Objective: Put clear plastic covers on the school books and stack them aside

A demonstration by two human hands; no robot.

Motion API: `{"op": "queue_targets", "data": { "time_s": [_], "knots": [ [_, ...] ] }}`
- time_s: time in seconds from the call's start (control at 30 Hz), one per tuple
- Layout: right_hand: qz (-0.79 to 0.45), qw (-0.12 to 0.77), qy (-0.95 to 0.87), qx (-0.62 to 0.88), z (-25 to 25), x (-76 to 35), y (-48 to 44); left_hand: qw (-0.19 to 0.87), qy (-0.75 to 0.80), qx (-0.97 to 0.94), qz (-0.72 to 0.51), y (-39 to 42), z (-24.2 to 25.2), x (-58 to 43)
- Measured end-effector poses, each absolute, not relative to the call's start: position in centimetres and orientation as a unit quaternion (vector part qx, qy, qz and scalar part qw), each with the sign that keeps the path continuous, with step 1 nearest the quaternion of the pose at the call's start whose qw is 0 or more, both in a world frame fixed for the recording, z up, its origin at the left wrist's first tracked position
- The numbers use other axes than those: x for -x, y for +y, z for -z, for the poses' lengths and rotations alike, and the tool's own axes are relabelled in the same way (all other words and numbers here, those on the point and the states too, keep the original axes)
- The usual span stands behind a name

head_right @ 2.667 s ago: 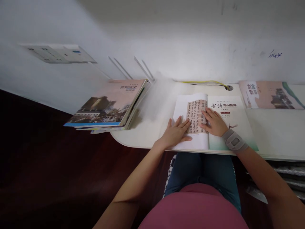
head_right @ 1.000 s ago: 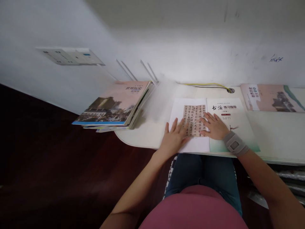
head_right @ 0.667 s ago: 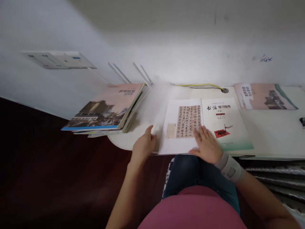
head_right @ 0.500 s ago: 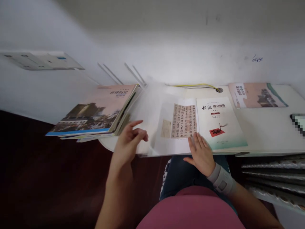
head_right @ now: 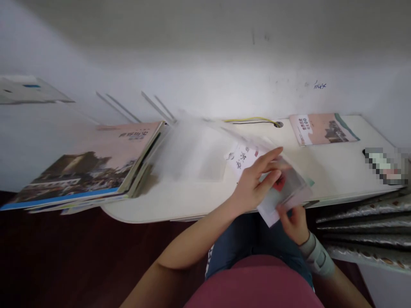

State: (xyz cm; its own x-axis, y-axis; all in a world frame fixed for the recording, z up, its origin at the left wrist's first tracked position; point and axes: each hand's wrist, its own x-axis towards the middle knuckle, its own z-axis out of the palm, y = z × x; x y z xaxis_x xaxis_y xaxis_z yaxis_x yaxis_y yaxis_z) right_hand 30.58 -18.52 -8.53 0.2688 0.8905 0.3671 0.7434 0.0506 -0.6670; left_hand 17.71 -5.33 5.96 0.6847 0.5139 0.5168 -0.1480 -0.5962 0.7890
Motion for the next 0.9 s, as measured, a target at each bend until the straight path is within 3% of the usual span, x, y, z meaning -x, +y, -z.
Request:
{"op": "queue_targets", "data": {
  "time_s": [0.1,0.23,0.37,0.47,0.57,0.67,0.77,0.9],
  "knots": [
    [-0.068,0.477,-0.459,0.747,8.1,-32.9,-18.1,0.308,0.151,-0.896,-0.283,-3.1,-2.8,-19.7],
    [-0.027,0.467,-0.447,0.762,7.8,-35.7,-17.2,0.104,0.277,-0.944,-0.144,0.5,1.2,-18.3],
    [-0.012,0.407,-0.448,0.796,7.8,-38.7,-15.4,0.032,0.381,-0.923,-0.038,1.9,3.8,-15.3],
    [-0.066,0.426,-0.479,0.764,7.6,-41.8,-12.4,0.005,0.385,-0.922,-0.020,0.4,4.2,-13.4],
    [-0.121,0.462,-0.498,0.724,7.5,-45.3,-8.8,0.029,0.382,-0.923,-0.041,-1.2,3.3,-11.8],
    [-0.126,0.425,-0.539,0.716,7.8,-48.1,-6.1,0.100,0.430,-0.889,-0.119,0.0,1.6,-11.1],
    [-0.069,0.366,-0.558,0.742,7.8,-49.0,-5.0,0.215,0.480,-0.822,-0.217,3.7,0.5,-12.0],
    [0.075,0.340,-0.559,0.753,5.7,-46.5,-6.2,0.333,0.505,-0.763,-0.228,8.5,0.6,-14.5]
  ]
}}
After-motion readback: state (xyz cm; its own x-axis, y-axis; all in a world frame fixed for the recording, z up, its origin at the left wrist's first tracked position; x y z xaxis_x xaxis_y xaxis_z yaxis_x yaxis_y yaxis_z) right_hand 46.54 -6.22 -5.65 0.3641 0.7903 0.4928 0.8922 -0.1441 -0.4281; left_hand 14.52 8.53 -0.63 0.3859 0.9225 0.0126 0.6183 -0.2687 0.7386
